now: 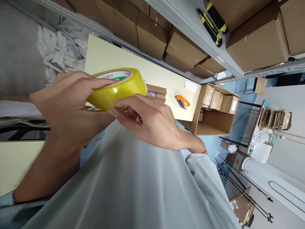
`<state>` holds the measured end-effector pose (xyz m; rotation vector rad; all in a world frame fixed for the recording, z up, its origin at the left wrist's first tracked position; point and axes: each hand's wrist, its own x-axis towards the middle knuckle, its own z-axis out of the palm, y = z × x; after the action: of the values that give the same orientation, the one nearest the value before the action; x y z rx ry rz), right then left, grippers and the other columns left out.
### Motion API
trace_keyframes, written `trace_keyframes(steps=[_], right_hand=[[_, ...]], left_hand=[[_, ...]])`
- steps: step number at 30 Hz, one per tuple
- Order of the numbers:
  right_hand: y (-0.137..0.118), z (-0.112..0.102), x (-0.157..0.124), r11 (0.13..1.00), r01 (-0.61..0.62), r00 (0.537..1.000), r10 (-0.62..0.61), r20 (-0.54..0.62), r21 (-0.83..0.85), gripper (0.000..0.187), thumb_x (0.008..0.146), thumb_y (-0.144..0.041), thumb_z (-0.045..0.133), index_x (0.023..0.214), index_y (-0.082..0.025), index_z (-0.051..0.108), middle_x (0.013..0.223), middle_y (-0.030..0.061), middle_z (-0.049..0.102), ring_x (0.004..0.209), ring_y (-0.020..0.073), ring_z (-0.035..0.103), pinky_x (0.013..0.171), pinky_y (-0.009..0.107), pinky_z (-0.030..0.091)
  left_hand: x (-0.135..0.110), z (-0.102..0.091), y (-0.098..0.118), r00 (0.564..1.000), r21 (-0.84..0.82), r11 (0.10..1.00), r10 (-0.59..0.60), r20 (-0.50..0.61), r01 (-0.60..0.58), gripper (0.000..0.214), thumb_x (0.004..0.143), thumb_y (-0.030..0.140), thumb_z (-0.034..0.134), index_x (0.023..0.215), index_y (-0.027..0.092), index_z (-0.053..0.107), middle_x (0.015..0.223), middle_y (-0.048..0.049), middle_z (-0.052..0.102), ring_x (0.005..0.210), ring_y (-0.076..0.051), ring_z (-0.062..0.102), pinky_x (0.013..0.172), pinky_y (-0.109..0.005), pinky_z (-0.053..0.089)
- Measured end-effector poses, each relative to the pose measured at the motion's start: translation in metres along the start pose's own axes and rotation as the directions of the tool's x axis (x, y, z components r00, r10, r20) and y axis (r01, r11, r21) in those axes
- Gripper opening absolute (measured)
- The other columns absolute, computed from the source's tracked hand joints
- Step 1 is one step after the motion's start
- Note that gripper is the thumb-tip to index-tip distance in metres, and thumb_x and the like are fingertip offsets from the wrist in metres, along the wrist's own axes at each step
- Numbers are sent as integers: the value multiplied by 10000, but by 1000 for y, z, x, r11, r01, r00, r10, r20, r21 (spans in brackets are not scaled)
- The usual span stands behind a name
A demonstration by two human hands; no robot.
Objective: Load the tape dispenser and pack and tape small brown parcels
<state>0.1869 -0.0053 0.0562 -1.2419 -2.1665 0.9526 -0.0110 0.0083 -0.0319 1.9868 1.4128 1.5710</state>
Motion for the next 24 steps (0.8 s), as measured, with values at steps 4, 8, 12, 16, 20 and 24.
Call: trace_keyframes(steps=[4,8,12,16,20,24], right_hand=[[4,-22,-7,991,122,992,-120,-37,55,132,1180,-316,672,1260,-244,750,1005,11,747,807,137,686,755,292,647],[22,-53,3,973,213,961,-193,-196,87,215,1067,-245,823,1278,-263,788,1195,37,752,1091,197,738,890,359,694],[49,-62,17,966,209,976,-197,-90,149,261,1039,-374,887,1259,-268,795,1234,26,770,1150,202,749,911,356,697],[60,-60,19,951,253,967,-248,-54,177,289,1119,-511,768,1171,-228,790,1099,23,749,969,162,741,817,328,681],[50,-69,16,948,290,957,-287,-44,130,197,1157,-407,695,1099,-237,776,1035,21,742,902,159,732,778,337,677],[46,-72,12,946,324,946,-324,13,3,69,1116,-341,695,1108,-323,761,1046,19,769,927,187,747,836,371,708]], left_hand=[[9,-5,-2,993,-197,974,-116,-3,113,386,789,395,964,1130,255,851,900,39,756,746,-128,690,624,-261,543],[14,-11,-6,996,-342,936,-81,30,86,471,773,473,1008,1142,241,831,871,33,723,698,-121,659,574,-254,525],[14,-11,-5,993,-417,902,-118,14,113,464,743,501,1041,1084,257,843,883,9,760,782,-193,740,676,-372,620],[13,-11,2,984,-502,848,-178,29,168,441,737,543,1056,1012,260,858,840,-3,754,801,-221,771,708,-412,620],[14,-11,9,973,-513,830,-221,59,219,461,799,668,999,945,255,855,797,-7,736,782,-222,771,708,-432,623],[14,-5,12,971,-534,818,-240,23,214,506,730,692,1024,912,261,829,751,18,688,767,-227,770,707,-441,631]])
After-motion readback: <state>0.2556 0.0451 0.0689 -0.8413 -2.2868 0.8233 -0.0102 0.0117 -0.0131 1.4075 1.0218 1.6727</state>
